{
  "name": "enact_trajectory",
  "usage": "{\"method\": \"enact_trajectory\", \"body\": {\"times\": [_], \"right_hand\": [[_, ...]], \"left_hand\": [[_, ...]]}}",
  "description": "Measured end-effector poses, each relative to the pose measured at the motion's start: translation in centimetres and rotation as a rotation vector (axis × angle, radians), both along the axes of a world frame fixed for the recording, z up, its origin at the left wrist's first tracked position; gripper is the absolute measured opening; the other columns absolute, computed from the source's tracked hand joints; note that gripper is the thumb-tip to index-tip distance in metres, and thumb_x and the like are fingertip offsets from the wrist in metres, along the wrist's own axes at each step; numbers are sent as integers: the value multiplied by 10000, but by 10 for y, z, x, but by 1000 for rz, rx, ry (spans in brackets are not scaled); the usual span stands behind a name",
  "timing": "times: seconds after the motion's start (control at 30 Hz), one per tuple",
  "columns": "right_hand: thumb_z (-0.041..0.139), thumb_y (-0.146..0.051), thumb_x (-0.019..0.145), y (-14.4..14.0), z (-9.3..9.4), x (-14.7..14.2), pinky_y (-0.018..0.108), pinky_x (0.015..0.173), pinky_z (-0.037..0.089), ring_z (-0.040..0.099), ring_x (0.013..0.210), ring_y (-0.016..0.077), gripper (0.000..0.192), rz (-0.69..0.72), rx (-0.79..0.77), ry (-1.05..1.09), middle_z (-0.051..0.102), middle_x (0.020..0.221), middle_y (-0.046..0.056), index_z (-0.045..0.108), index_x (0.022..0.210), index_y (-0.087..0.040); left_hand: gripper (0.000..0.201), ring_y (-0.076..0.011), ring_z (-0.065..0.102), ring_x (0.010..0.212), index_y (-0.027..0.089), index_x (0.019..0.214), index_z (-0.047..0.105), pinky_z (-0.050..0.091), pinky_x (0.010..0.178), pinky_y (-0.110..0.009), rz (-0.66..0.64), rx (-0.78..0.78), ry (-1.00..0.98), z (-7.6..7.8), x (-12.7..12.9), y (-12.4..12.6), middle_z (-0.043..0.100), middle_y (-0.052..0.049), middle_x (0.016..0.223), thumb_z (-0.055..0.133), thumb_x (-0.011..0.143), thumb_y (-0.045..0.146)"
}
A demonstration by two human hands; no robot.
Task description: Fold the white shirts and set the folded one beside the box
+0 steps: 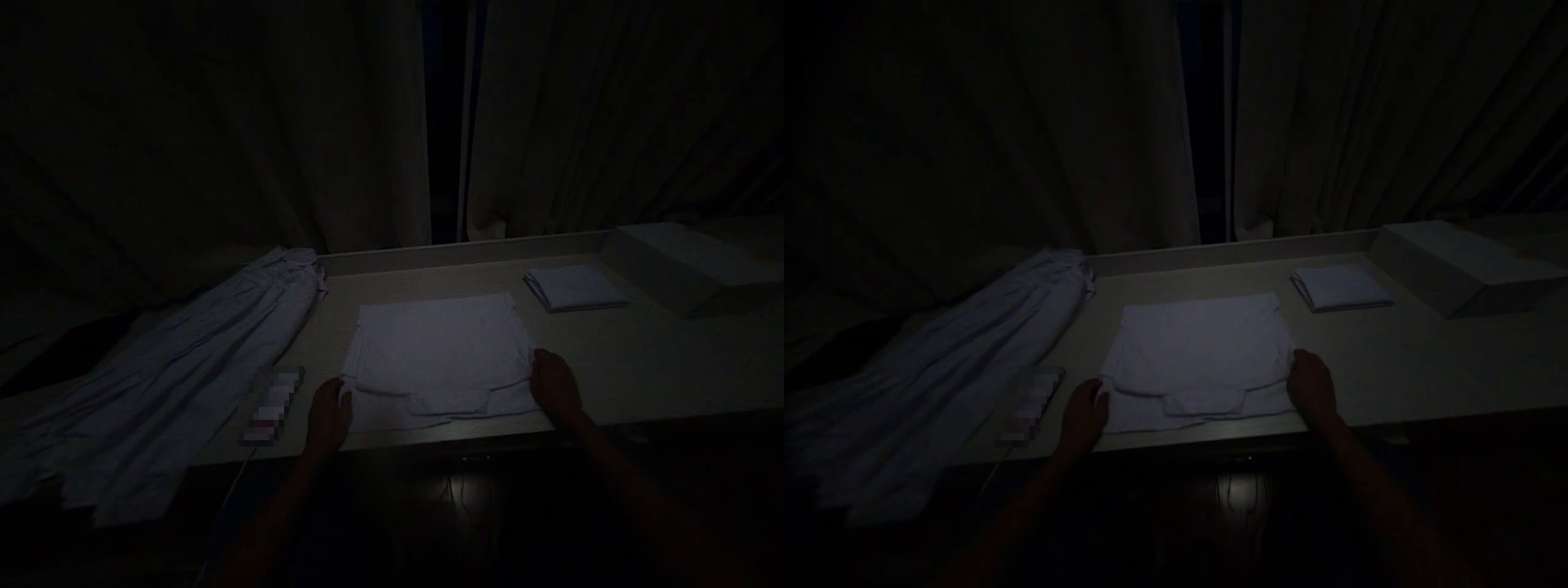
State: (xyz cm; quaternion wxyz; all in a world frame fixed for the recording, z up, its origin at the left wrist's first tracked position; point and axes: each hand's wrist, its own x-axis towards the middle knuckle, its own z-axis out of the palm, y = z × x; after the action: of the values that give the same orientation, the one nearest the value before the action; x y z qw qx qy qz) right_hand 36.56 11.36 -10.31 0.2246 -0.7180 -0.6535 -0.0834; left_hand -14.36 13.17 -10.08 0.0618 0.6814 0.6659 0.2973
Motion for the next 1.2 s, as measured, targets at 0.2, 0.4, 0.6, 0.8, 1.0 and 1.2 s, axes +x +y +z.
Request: {"method": "enact_trajectory", "body": {"times": [0.2,0.4,0.6,0.8,1.0,1.2], "right_hand": [[338,-221,935,-4,8,-6,390,904,408,555,1006,279,366,-67,-40,-38,630,1061,185,576,1180,-90],[352,-186,925,-5,10,-6,364,860,394,556,968,266,315,-67,-52,-77,636,1004,169,599,1108,-113],[394,-132,888,-3,12,-8,328,847,369,545,946,237,259,-91,-99,-92,636,966,152,613,1024,-112],[414,-79,838,-2,8,-5,304,824,364,544,921,218,271,-62,-88,-120,627,968,131,600,1031,-119],[452,-70,773,-1,-2,3,325,868,382,551,964,230,384,-16,-75,-114,628,1018,130,579,1133,-113],[453,-100,783,-1,-10,10,351,891,410,554,1021,245,435,21,-59,-123,618,1121,151,558,1205,-104]], "left_hand": [[400,-317,520,1154,118,1191,543,403,999,-445,-14,28,71,4,9,2,588,-187,1178,414,902,362],[398,-306,532,1134,118,1179,547,410,984,-419,-1,33,40,2,5,0,592,-180,1161,426,899,374],[338,-287,544,1090,137,1106,570,418,977,-411,-14,82,89,2,8,6,602,-153,1104,449,883,360],[349,-267,574,1061,154,1107,582,452,935,-390,74,49,-22,-1,3,11,628,-129,1101,467,873,386],[400,-246,597,1067,186,1163,580,465,933,-376,116,-12,-157,-2,-4,12,640,-94,1141,531,849,430],[353,-223,603,1045,189,1066,633,478,934,-359,59,74,-258,5,-1,16,637,-79,1090,594,821,440]]}}
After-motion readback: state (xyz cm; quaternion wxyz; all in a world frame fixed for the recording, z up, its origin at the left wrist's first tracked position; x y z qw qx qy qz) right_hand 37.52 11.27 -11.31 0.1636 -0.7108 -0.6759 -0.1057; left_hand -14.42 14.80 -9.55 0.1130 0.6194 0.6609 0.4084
